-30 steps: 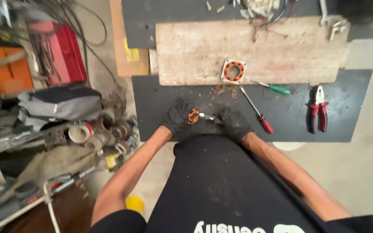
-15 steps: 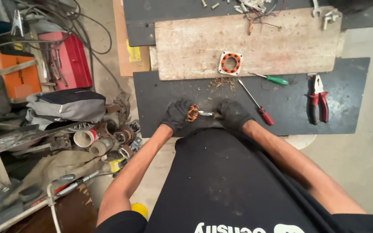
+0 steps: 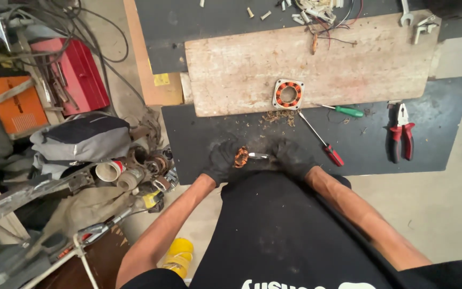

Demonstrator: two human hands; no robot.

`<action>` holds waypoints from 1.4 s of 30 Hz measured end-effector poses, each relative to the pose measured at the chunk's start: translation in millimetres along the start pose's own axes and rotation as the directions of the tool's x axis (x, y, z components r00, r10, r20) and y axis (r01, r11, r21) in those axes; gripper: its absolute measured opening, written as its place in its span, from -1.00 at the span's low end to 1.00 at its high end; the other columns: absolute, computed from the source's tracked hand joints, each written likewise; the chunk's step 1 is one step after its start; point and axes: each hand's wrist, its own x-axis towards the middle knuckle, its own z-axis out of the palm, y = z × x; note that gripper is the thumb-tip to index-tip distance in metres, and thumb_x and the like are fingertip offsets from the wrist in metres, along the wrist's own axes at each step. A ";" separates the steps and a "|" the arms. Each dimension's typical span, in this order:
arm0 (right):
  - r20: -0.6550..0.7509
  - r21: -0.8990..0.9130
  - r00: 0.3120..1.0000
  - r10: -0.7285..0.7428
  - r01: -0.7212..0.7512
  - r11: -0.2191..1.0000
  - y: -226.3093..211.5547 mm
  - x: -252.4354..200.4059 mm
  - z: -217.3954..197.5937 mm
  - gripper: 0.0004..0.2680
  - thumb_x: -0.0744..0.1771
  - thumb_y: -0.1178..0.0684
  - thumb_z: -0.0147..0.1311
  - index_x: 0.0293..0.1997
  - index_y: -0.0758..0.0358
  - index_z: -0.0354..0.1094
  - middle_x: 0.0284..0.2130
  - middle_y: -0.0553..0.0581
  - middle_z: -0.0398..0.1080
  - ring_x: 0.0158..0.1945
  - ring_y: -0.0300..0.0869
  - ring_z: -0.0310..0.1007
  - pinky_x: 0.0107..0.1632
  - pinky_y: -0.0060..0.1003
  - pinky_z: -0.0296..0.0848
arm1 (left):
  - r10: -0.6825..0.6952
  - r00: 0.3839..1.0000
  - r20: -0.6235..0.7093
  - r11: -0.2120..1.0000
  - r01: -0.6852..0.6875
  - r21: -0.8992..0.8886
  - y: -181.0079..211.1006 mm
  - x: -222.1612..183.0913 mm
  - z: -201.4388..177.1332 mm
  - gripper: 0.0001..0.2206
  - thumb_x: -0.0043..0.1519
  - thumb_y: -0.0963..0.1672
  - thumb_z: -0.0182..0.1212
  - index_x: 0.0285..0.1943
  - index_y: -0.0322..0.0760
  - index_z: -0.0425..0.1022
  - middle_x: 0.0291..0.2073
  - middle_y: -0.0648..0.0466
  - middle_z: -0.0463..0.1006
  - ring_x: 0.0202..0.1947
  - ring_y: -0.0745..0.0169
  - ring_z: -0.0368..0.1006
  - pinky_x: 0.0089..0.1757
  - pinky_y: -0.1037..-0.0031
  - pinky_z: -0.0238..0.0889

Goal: Repairing a small electric motor stator by cleaning and adjusting the copper windings using a small tool

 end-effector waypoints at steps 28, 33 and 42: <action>0.381 0.826 0.911 -0.156 -0.260 0.500 75.8 11.2 -74.7 -0.70 0.33 -0.21 -0.02 0.06 0.02 0.50 -0.03 0.19 0.51 0.10 0.10 0.52 0.05 0.02 0.54 | 0.269 0.914 0.304 0.937 -0.321 0.136 -66.6 -46.1 67.8 -0.25 0.08 0.17 0.25 0.38 -0.22 0.18 0.05 -0.12 0.43 -0.05 -0.16 0.45 -0.12 0.08 0.38; 0.076 0.809 0.997 0.021 -0.074 0.583 38.4 -5.0 -23.7 -0.74 0.26 -0.15 0.15 -0.08 0.13 0.54 -0.19 0.24 0.55 -0.06 0.20 0.55 -0.13 0.09 0.57 | 0.256 0.890 0.377 0.910 -0.353 0.217 -63.3 -43.5 75.4 -0.19 -0.04 0.16 0.25 0.38 -0.21 0.21 -0.01 -0.10 0.43 -0.15 -0.09 0.46 -0.25 0.10 0.40; 0.118 0.809 0.992 0.050 -0.125 0.575 60.3 9.1 -85.7 -0.92 0.27 -0.02 0.17 -0.45 0.01 0.50 -0.53 -0.09 0.53 -0.24 -0.06 0.62 -0.10 -0.06 0.64 | 0.377 0.879 0.291 0.891 -0.431 0.146 -76.7 -59.5 121.1 -0.32 0.18 0.07 0.19 0.46 -0.28 0.17 0.08 -0.24 0.43 0.01 -0.25 0.44 -0.11 -0.02 0.38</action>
